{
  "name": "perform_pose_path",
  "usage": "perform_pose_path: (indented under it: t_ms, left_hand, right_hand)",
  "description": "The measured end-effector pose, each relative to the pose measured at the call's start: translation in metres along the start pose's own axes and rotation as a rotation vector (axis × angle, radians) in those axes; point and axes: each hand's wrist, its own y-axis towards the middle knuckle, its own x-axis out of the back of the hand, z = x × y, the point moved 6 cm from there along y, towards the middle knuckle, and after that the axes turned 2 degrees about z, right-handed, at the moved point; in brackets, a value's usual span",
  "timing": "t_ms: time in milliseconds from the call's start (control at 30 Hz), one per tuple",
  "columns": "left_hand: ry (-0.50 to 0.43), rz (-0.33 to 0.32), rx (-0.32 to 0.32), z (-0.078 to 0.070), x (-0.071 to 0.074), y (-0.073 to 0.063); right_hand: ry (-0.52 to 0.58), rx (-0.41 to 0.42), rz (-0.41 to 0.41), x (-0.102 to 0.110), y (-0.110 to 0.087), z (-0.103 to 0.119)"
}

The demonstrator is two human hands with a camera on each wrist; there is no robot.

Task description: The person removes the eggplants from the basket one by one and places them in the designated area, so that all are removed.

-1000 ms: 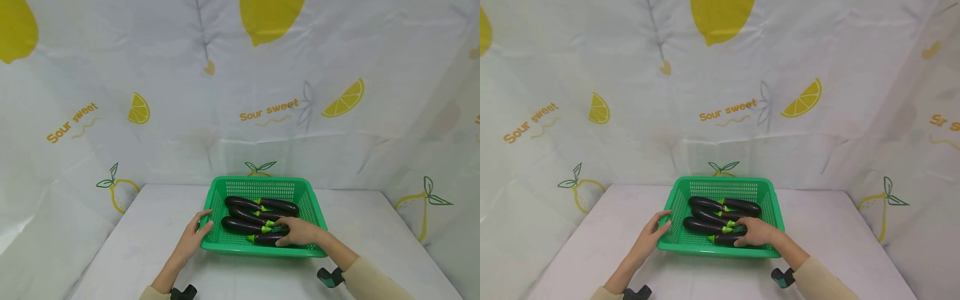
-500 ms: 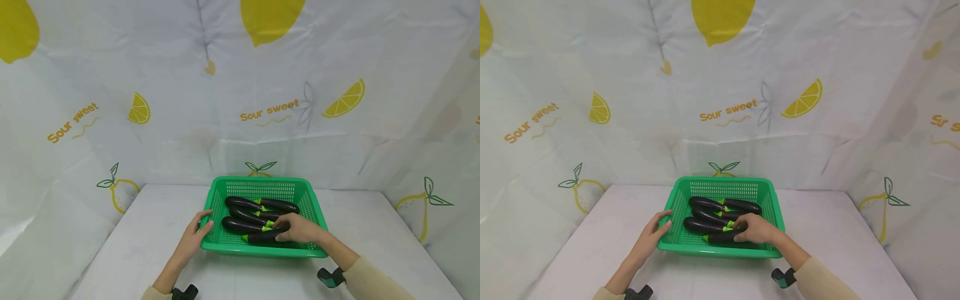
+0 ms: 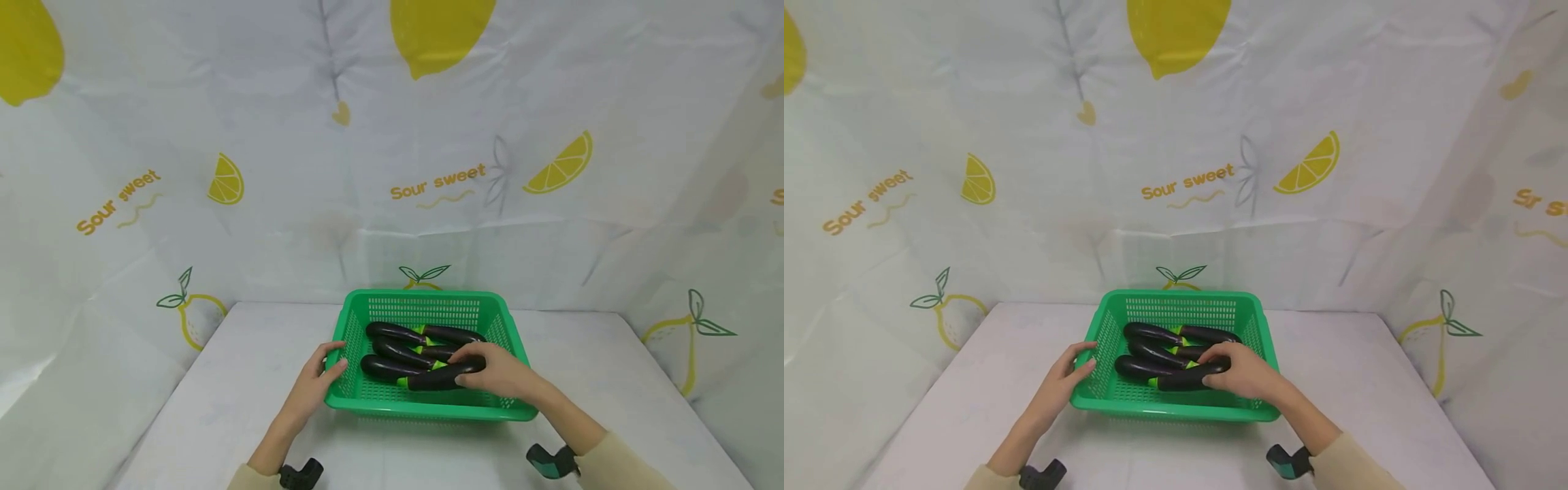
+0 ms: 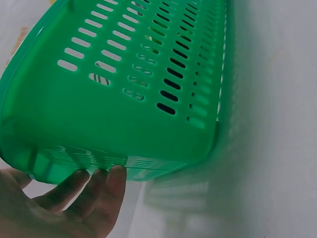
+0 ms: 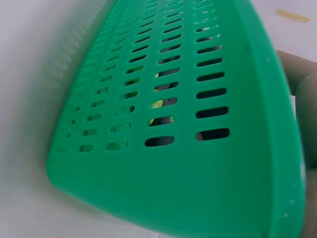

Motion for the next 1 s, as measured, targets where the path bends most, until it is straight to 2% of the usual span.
perform_pose_path:
  t_ms: [200, 433, 767, 1000]
  left_hand:
    - [-0.038, 0.006, 0.017, 0.003, 0.001, 0.002]
    - [-0.069, 0.011, 0.02, 0.005, 0.002, 0.004]
    - [-0.089, 0.014, 0.031, 0.005, 0.002, 0.004]
    - [-0.093, 0.016, 0.039, 0.004, 0.0, 0.005]
  right_hand:
    - [0.011, -0.051, -0.074, 0.008, -0.009, 0.003]
    - [0.036, -0.095, -0.11, 0.018, -0.02, 0.006]
    - [0.058, -0.039, -0.13, 0.033, -0.033, 0.008]
    - [0.062, 0.008, -0.173, 0.045, -0.048, 0.007]
